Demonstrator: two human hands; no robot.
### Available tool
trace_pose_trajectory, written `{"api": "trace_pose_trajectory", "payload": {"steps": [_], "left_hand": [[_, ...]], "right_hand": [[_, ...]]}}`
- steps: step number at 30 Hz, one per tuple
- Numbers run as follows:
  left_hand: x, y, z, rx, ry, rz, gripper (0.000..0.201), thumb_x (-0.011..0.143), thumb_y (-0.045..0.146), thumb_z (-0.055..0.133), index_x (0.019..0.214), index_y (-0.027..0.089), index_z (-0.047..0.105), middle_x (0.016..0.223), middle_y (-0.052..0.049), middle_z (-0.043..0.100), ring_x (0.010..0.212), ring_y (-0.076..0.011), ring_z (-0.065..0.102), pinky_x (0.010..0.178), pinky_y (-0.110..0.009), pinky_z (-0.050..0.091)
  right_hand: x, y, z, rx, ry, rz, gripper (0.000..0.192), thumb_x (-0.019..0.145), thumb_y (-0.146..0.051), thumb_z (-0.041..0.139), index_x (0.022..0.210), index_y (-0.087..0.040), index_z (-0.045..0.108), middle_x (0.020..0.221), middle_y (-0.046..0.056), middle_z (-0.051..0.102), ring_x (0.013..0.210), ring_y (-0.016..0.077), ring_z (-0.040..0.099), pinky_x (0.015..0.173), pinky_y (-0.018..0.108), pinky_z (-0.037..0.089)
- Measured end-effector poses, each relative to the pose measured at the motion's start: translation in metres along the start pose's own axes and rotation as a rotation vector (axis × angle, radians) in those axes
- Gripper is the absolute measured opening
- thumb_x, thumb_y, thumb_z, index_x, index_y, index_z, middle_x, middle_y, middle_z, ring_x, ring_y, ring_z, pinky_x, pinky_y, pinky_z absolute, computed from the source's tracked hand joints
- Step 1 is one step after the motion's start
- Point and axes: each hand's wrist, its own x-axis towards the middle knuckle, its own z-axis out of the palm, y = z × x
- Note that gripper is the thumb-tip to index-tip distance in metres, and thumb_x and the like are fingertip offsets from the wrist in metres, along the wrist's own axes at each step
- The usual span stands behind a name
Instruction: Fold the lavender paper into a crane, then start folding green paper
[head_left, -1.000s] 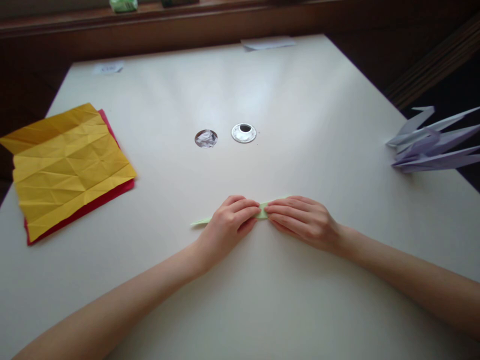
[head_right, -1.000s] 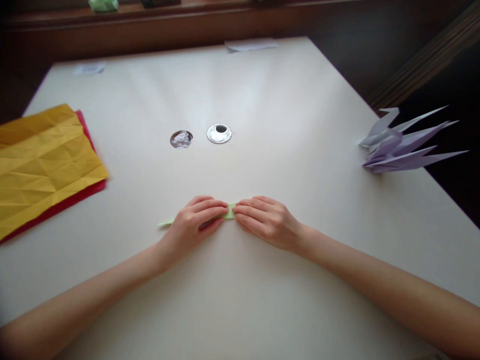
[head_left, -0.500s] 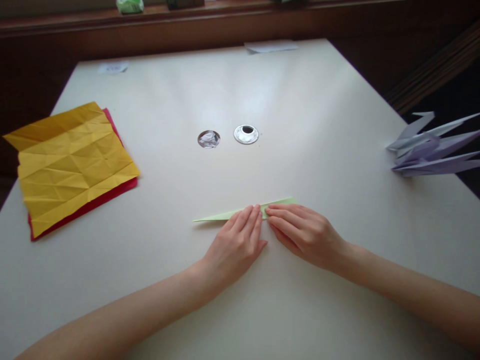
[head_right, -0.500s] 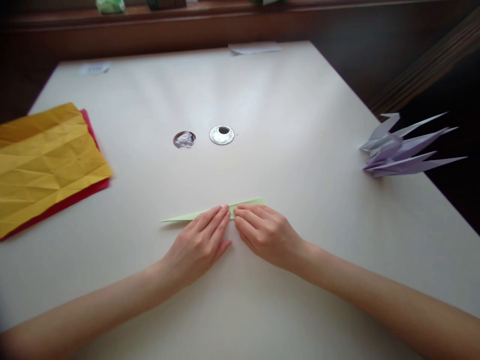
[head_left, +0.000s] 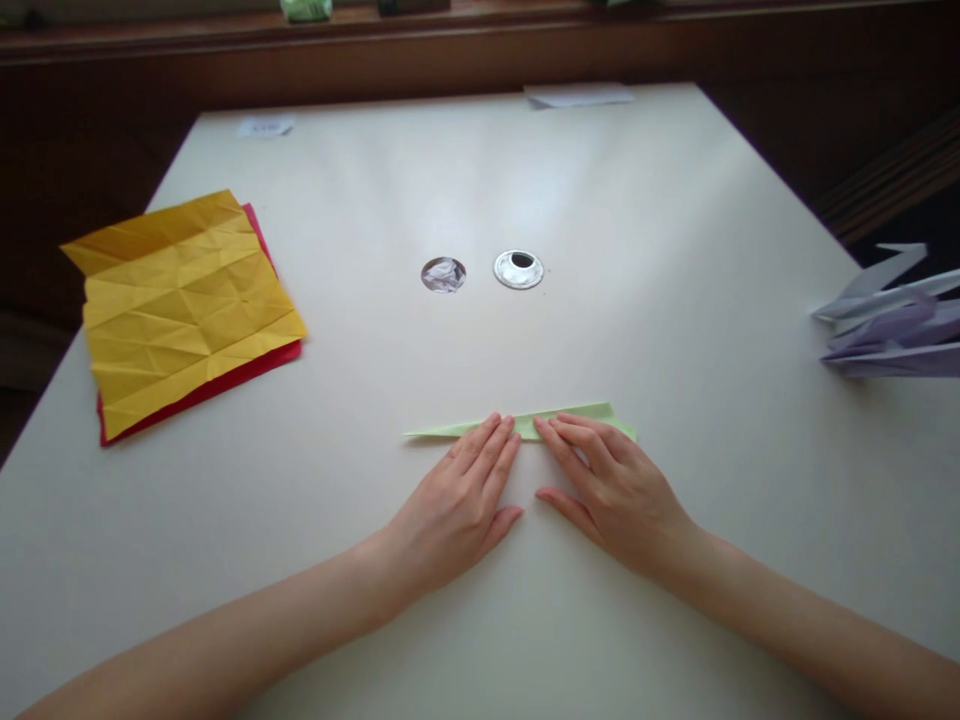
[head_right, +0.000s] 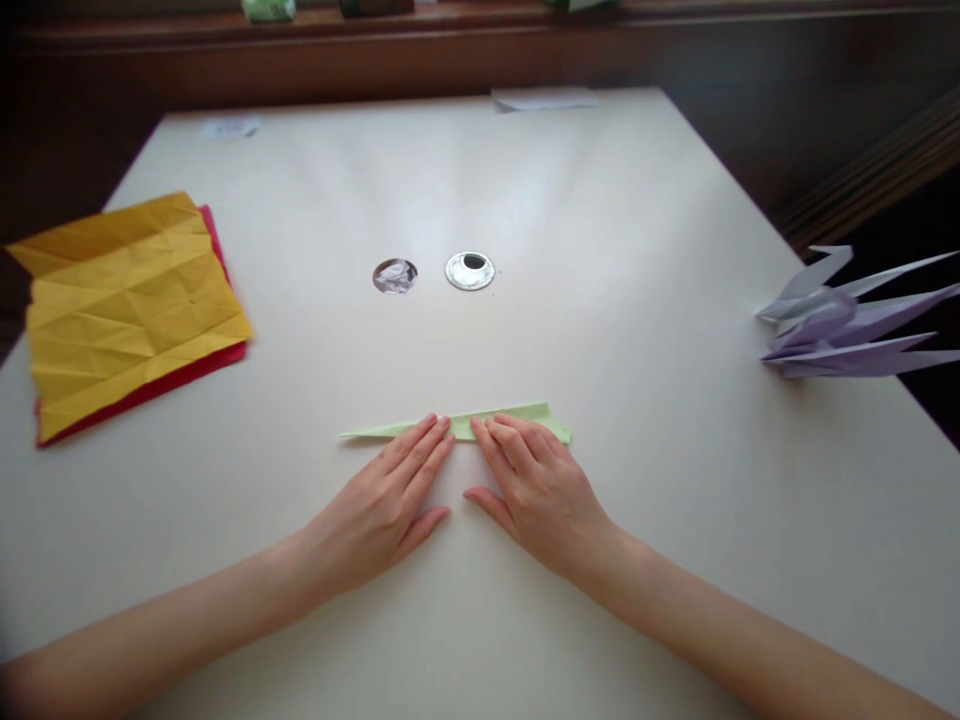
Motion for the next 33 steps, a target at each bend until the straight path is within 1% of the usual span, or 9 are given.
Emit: {"api": "trace_pose_trajectory", "payload": {"steps": [4,8,13,16,19,22,23,27,33], "left_hand": [[-0.020,-0.006,-0.006,0.091,-0.021,-0.064,0.058,0.087,0.040,0.037,0.133,0.004,0.030,0.141,-0.015,0.027,0.131,-0.0262,0.024,0.104,-0.037,0.032],[-0.035,-0.011,-0.011,0.174,0.011,-0.107,0.055,0.087,0.038,0.037,0.132,0.005,0.033,0.139,-0.013,0.031,0.129,-0.0247,0.030,0.103,-0.039,0.030],[-0.042,-0.010,-0.014,0.213,0.054,-0.146,0.052,0.087,0.037,0.038,0.129,0.005,0.037,0.137,-0.014,0.036,0.126,-0.0258,0.036,0.101,-0.042,0.030],[-0.043,-0.016,-0.015,0.173,0.089,-0.135,0.046,0.087,0.031,0.041,0.126,0.007,0.042,0.133,-0.012,0.043,0.122,-0.0250,0.041,0.100,-0.042,0.033],[-0.044,-0.030,-0.018,0.090,0.197,-0.136,0.034,0.085,0.015,0.046,0.118,0.012,0.050,0.121,-0.007,0.056,0.113,-0.0201,0.050,0.096,-0.036,0.038],[-0.043,-0.047,-0.023,0.012,0.337,-0.183,0.024,0.081,0.009,0.052,0.103,0.014,0.059,0.099,-0.005,0.066,0.094,-0.0173,0.057,0.082,-0.030,0.047],[-0.043,-0.051,-0.024,-0.010,0.336,-0.187,0.019,0.080,0.009,0.054,0.097,0.014,0.060,0.091,-0.004,0.066,0.086,-0.0161,0.057,0.076,-0.028,0.048],[-0.039,-0.057,-0.027,0.009,0.320,-0.140,0.012,0.078,0.008,0.055,0.087,0.014,0.060,0.080,-0.004,0.064,0.074,-0.0147,0.056,0.065,-0.026,0.047],[-0.036,-0.058,-0.024,0.159,0.308,-0.023,0.015,0.076,0.005,0.054,0.089,0.011,0.058,0.078,-0.004,0.063,0.074,-0.0157,0.055,0.064,-0.027,0.047]], "right_hand": [[-0.001,0.000,0.000,-0.008,-0.006,-0.002,0.053,0.083,-0.039,0.049,0.122,-0.003,0.045,0.108,0.015,0.056,0.105,0.0250,0.048,0.088,0.037,0.042],[-0.001,0.001,0.000,-0.011,-0.010,-0.006,0.052,0.083,-0.037,0.049,0.122,-0.003,0.045,0.106,0.015,0.056,0.105,0.0249,0.048,0.088,0.037,0.042],[-0.001,0.001,0.000,-0.020,-0.006,-0.007,0.051,0.083,-0.036,0.049,0.121,-0.003,0.046,0.105,0.015,0.056,0.104,0.0252,0.049,0.087,0.037,0.042],[-0.001,0.001,-0.001,-0.025,-0.005,-0.013,0.050,0.083,-0.035,0.049,0.121,-0.003,0.046,0.105,0.015,0.056,0.103,0.0254,0.049,0.086,0.038,0.043],[0.000,0.001,0.000,-0.034,0.004,-0.028,0.050,0.083,-0.035,0.050,0.120,-0.002,0.046,0.104,0.015,0.056,0.102,0.0256,0.050,0.086,0.038,0.043],[0.001,0.002,0.000,-0.040,0.006,-0.035,0.050,0.083,-0.035,0.050,0.121,-0.002,0.046,0.104,0.015,0.057,0.103,0.0257,0.050,0.086,0.038,0.043],[0.001,0.002,0.000,-0.040,0.003,-0.035,0.050,0.083,-0.035,0.050,0.121,-0.002,0.046,0.104,0.015,0.057,0.103,0.0257,0.050,0.086,0.038,0.043],[0.001,0.002,-0.001,-0.040,-0.003,-0.039,0.049,0.083,-0.034,0.050,0.121,-0.003,0.046,0.104,0.015,0.057,0.103,0.0255,0.050,0.086,0.038,0.044],[0.001,0.002,-0.001,-0.039,-0.003,-0.045,0.051,0.082,-0.034,0.051,0.121,-0.002,0.045,0.104,0.015,0.056,0.103,0.0261,0.050,0.086,0.038,0.044]]}}
